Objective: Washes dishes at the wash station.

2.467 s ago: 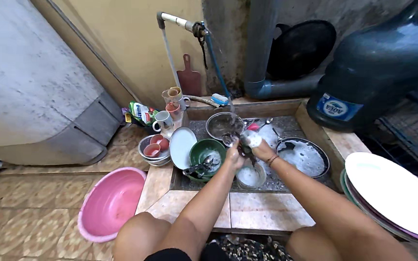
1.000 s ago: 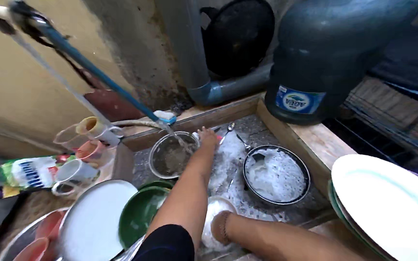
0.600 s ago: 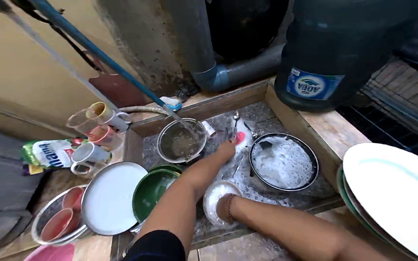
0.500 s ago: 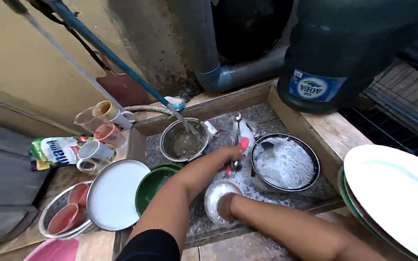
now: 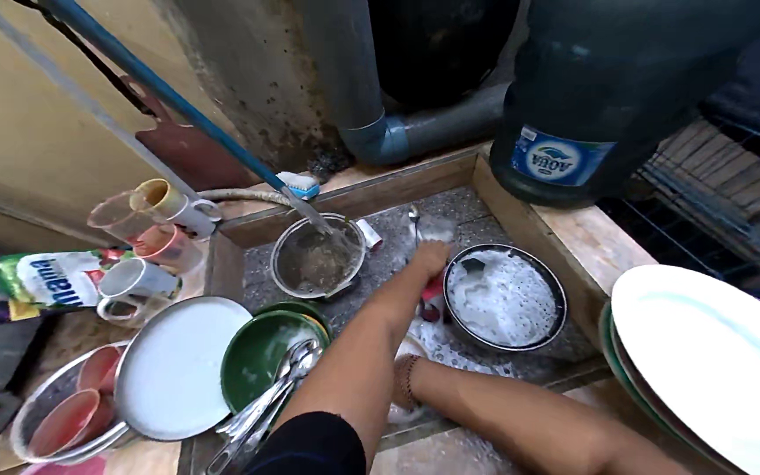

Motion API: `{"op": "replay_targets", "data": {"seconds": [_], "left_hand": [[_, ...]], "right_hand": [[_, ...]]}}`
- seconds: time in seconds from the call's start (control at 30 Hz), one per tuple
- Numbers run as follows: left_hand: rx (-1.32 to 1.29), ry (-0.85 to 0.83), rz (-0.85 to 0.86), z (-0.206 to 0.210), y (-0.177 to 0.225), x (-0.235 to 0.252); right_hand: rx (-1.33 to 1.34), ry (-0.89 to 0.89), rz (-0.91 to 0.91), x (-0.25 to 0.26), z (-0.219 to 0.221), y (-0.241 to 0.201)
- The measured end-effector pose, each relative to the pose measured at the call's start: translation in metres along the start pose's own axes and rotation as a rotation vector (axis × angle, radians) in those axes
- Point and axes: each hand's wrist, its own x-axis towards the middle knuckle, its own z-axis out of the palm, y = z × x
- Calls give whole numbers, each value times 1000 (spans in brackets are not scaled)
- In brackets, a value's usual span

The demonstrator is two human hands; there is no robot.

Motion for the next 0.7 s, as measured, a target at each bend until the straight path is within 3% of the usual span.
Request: {"op": "replay_targets", "data": {"seconds": [0.07, 0.17, 0.27, 0.37, 0.47, 0.57, 0.7], "left_hand": [[-32, 0, 10, 0, -3, -28], [-300, 243, -50, -25, 7, -75], [-761, 579, -283, -78, 7, -124], [-1389, 849, -556, -113, -30, -152], [-1856, 862, -580, -135, -73, -189], [-1899, 770, -555, -145, -83, -211], [-1949, 693, -517, -150, -72, -222]], "right_hand": [[-127, -16, -19, 18, 13, 3], [-214, -37, -8, 22, 15, 0], [-247, -34, 18, 14, 12, -6], [-254, 27, 27, 11, 9, -2], [-279, 79, 14, -3, -8, -6], [-172, 170, -19, -28, -30, -10], [172, 486, -228, -63, -47, 2]]}}
